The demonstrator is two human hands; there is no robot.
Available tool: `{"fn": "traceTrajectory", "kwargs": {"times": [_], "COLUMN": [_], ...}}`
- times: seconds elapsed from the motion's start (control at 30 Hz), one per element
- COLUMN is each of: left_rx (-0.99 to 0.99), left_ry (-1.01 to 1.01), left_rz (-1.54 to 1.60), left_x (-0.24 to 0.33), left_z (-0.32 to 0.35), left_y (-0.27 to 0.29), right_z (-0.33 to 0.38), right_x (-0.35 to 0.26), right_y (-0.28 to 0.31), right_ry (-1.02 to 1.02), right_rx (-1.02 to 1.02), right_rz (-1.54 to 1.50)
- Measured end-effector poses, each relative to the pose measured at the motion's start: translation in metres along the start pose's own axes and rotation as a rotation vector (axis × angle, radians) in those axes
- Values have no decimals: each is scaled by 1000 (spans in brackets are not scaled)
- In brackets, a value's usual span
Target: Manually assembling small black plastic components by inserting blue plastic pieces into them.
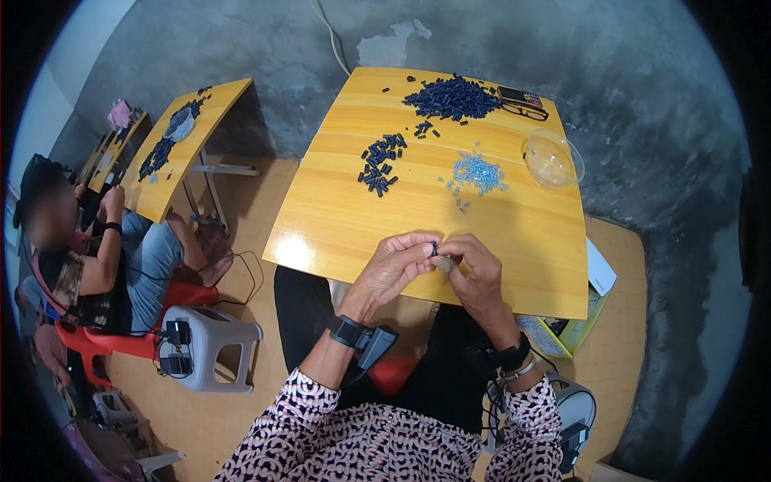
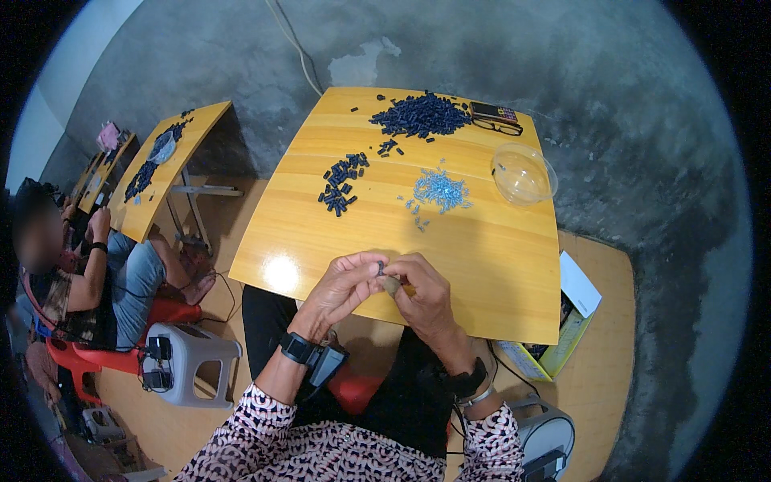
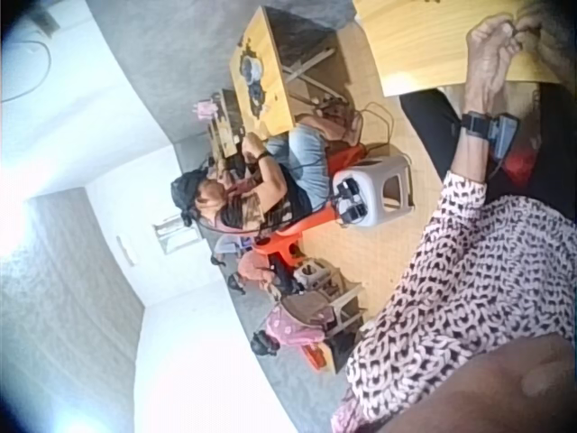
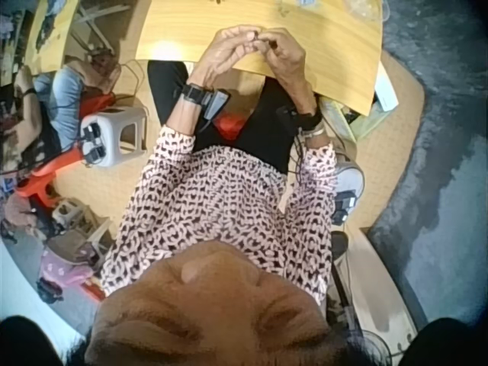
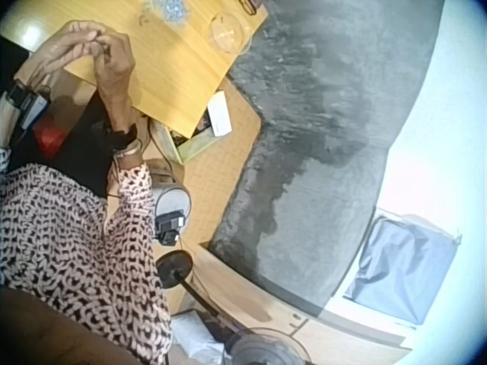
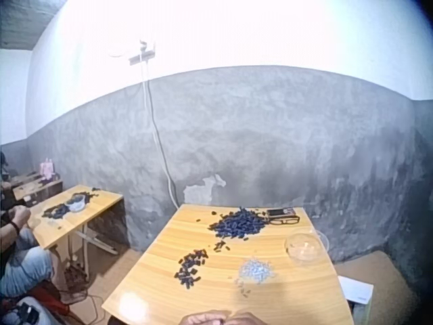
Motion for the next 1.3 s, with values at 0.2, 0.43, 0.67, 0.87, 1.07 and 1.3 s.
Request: {"fn": "traceTrajectory", "kwargs": {"times": [0.2, 0.43, 0.67, 0.87, 1.07, 1.3], "left_rx": [-41, -55, -59, -9, 2, -49], "left_ry": [18, 9, -3, -4, -9, -1], "left_rz": [32, 48, 33, 61, 65, 64], "left_x": [-2, -2, -2, 0, 3, 0], "left_z": [1, 0, -1, -1, 1, -1], "left_y": [-2, 1, 0, 0, -2, -1], "right_z": [-2, -4, -5, -4, -1, -1], "right_x": [-3, -2, -7, -7, -6, -3], "right_y": [-1, -2, -7, -14, -15, -16], "right_ry": [1, 13, 6, 103, 114, 85], "right_rx": [-2, 1, -41, -70, -73, -34], "right_rz": [-25, -14, -25, 1, 24, 37]}}
Point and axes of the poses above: each hand's wrist, its own z-axis away from the middle knuckle, its own y-axis out of the back of the hand, x = y × z, the point moved 9 cm from there along -z, towards the middle knuckle, and after that the axes turned 11 degrees about x, right-handed, at the moved point
